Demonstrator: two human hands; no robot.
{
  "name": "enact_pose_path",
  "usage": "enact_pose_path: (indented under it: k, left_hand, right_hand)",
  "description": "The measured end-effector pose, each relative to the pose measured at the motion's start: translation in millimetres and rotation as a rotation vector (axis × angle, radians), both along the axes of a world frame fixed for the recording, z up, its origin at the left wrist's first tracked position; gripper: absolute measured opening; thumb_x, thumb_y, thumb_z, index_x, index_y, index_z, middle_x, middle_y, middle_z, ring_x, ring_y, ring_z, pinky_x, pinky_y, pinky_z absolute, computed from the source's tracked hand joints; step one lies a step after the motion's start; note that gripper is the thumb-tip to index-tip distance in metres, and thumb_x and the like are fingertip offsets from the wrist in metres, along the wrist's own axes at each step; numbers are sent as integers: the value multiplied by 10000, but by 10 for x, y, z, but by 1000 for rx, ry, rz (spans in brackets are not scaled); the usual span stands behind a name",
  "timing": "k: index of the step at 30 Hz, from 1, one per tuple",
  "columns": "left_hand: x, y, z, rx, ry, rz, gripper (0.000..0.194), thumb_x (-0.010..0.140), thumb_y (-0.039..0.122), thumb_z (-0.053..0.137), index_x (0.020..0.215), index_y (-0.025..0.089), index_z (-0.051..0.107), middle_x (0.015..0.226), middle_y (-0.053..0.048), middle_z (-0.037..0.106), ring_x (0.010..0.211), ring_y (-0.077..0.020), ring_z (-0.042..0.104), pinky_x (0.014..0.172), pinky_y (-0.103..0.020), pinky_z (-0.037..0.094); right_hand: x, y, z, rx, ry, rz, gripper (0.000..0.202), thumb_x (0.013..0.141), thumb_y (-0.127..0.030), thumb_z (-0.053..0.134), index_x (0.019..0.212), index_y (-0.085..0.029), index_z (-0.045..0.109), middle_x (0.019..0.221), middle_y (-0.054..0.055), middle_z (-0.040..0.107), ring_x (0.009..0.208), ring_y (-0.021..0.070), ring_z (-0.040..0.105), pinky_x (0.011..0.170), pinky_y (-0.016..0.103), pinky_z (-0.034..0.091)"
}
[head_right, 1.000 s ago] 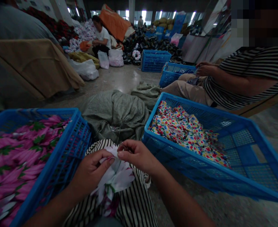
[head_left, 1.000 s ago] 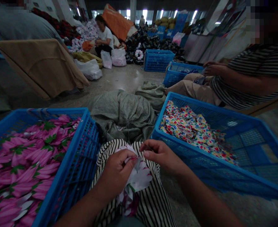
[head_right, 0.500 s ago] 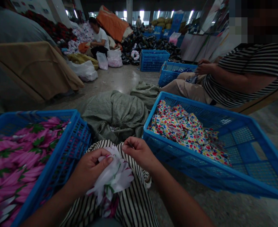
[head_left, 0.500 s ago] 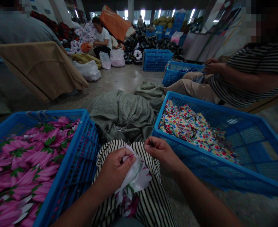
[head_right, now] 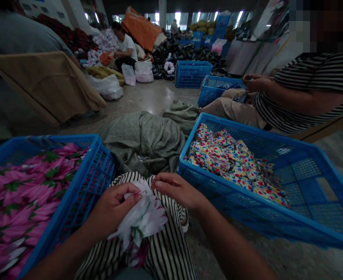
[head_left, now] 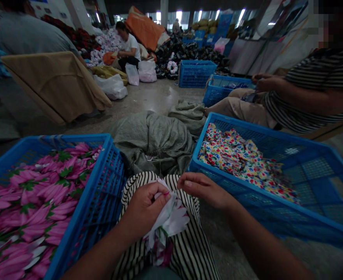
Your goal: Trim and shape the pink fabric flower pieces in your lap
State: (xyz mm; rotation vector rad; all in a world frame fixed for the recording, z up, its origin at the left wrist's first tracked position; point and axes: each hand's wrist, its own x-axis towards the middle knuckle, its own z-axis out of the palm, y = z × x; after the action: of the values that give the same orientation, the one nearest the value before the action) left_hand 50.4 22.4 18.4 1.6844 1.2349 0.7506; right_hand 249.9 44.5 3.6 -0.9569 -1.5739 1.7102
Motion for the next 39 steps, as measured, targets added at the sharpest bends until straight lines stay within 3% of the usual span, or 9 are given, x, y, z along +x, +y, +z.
enact_pose_path:
  k: [7,12,16,21,23,29,33,39]
  left_hand:
    - [17,-27,29,-94,-32,-19,139,741,261,559,654,159,594,572,24,540,544,-111,479,512,-205,366]
    - [15,-34,35,-77,-7,-34,132,746,259,550,675,161,604,611,11,568,576,-119,498,537,-214,376]
    - [25,-33,19,-95,-17,-40,141,746,265,550,684,157,615,631,0,583,608,-130,512,568,-226,386]
    - [6,-26,-63,-245,-161,36,157,734,304,568,681,156,571,576,31,533,502,-95,451,470,-200,342]
    - [1,-17,-98,-322,-230,57,165,724,316,583,697,155,556,574,34,535,488,-90,449,457,-196,336]
    - [24,33,-117,-515,-384,89,245,661,366,641,731,153,540,554,42,546,463,-88,461,437,-190,328]
    - [32,62,-102,-529,-391,47,254,645,358,658,728,144,550,577,32,559,482,-88,478,453,-194,342]
    - [37,71,-112,-542,-395,-23,261,642,367,660,691,142,537,573,34,535,461,-69,446,435,-185,310]
  right_hand:
    - [41,63,6,-108,-18,251,382,815,-471,498,793,-105,601,533,-70,298,475,63,212,441,224,152]
    - [-4,79,26,-115,4,295,401,783,-487,533,633,-117,559,517,-72,295,477,64,231,449,225,174]
    - [-3,80,-6,-97,27,250,395,782,-473,542,631,-110,580,486,-79,288,449,58,213,431,217,163]
    - [32,67,-126,-83,184,-101,391,827,-475,470,836,-111,613,493,-78,290,416,61,199,390,211,119]
    - [18,42,-177,-80,181,-135,405,827,-485,465,876,-109,611,515,-74,293,422,62,202,389,209,120]
    - [-63,47,-215,-103,118,41,421,804,-504,484,803,-104,615,476,-82,302,412,60,209,386,205,136]
    - [-73,133,-176,-230,150,220,431,738,-530,551,600,-122,536,422,-95,301,371,43,182,361,209,104]
    - [-89,181,-161,-323,194,320,457,698,-530,600,516,-138,452,398,-100,301,342,24,177,346,212,80]
